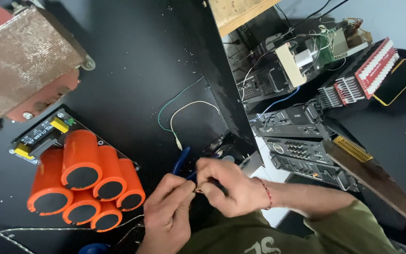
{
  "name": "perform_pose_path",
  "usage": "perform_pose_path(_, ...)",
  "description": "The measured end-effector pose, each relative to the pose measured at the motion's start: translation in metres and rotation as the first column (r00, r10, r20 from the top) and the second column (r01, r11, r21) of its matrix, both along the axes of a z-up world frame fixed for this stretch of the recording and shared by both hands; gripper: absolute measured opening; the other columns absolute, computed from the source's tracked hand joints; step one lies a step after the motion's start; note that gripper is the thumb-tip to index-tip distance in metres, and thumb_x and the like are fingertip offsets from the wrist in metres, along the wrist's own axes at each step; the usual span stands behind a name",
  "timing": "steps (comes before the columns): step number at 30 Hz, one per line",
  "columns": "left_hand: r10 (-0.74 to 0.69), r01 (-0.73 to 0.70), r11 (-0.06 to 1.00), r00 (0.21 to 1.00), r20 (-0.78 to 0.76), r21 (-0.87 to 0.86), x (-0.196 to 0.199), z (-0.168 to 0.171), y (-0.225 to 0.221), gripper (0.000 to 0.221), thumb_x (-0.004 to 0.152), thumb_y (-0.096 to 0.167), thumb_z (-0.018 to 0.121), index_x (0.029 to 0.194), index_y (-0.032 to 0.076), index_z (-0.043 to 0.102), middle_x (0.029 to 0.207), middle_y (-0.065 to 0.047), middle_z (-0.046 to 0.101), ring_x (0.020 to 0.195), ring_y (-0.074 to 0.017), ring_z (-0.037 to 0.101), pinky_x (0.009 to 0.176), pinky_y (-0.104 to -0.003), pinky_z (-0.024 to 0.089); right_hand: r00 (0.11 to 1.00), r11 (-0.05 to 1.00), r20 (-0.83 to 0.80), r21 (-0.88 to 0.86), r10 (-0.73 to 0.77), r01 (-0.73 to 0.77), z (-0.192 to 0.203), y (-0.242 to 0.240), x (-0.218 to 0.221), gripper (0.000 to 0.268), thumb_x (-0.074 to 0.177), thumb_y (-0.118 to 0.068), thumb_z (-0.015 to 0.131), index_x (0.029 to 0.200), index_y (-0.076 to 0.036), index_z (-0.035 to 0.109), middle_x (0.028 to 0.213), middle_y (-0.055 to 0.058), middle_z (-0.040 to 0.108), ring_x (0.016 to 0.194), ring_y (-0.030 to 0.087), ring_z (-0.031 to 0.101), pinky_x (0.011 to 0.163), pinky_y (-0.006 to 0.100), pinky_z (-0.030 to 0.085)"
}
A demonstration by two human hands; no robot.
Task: Repairing an electronic device by stripping, twisting, and soldering wires to a capacitor bank on a circuit board.
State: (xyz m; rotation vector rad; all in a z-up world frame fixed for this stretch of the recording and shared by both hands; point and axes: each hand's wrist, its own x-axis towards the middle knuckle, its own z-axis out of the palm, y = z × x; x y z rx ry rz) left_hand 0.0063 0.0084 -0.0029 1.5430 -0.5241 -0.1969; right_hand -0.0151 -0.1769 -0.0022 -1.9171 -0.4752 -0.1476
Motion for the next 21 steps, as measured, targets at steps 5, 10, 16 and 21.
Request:
perform_pose_path(5,0.029,-0.040,0.997,0.986,0.163,0.064,-0.004,-0.005,0.000,0.016,0.092,-0.014,0.052,0.095,-0.006,0.065,0.085,-0.014,0.058,0.063,-0.0213,0.053,0.054,-0.031,0.043,0.362,0.795,-0.791,0.579,0.493,0.182,0.041,-0.013,0.016,0.020,0.100,-0.004,0.044,0.081,-0.006,0.047,0.062,0.001,0.035,0.052,0.011,0.032,0.048,0.026,0.025)
perform_pose_path(10,0.051,-0.074,0.993,0.973,0.225,0.096,-0.003,-0.002,-0.004,0.016,0.091,-0.015,0.052,0.089,-0.005,0.065,0.085,-0.013,0.056,0.064,-0.0216,0.054,0.056,-0.032,0.045,0.242,0.835,-0.857,0.505,0.455,0.218,0.049,-0.018,0.025,0.022,0.095,-0.004,0.048,0.073,-0.008,0.045,0.063,0.000,0.030,0.054,0.011,0.030,0.048,0.025,0.029)
perform_pose_path(16,0.053,-0.055,0.998,0.997,0.055,0.036,0.001,0.001,0.000,0.012,0.092,-0.010,0.058,0.097,-0.005,0.067,0.084,-0.013,0.060,0.064,-0.0187,0.056,0.053,-0.026,0.048,0.996,0.995,0.033,-0.060,0.083,-0.081,0.044,-0.014,0.026,0.014,0.102,0.000,0.049,0.093,0.004,0.059,0.085,0.015,0.059,0.067,0.029,0.052,0.063,0.037,0.046)
perform_pose_path(21,0.005,-0.006,1.000,1.000,-0.024,-0.008,0.002,0.001,0.002,0.011,0.098,0.002,0.058,0.100,-0.003,0.067,0.087,-0.013,0.059,0.064,-0.0177,0.054,0.053,-0.026,0.049,0.872,0.954,0.434,-0.277,0.228,-0.111,0.033,-0.024,0.024,0.009,0.099,0.005,0.062,0.104,0.014,0.062,0.095,0.026,0.064,0.074,0.036,0.066,0.062,0.039,0.062)
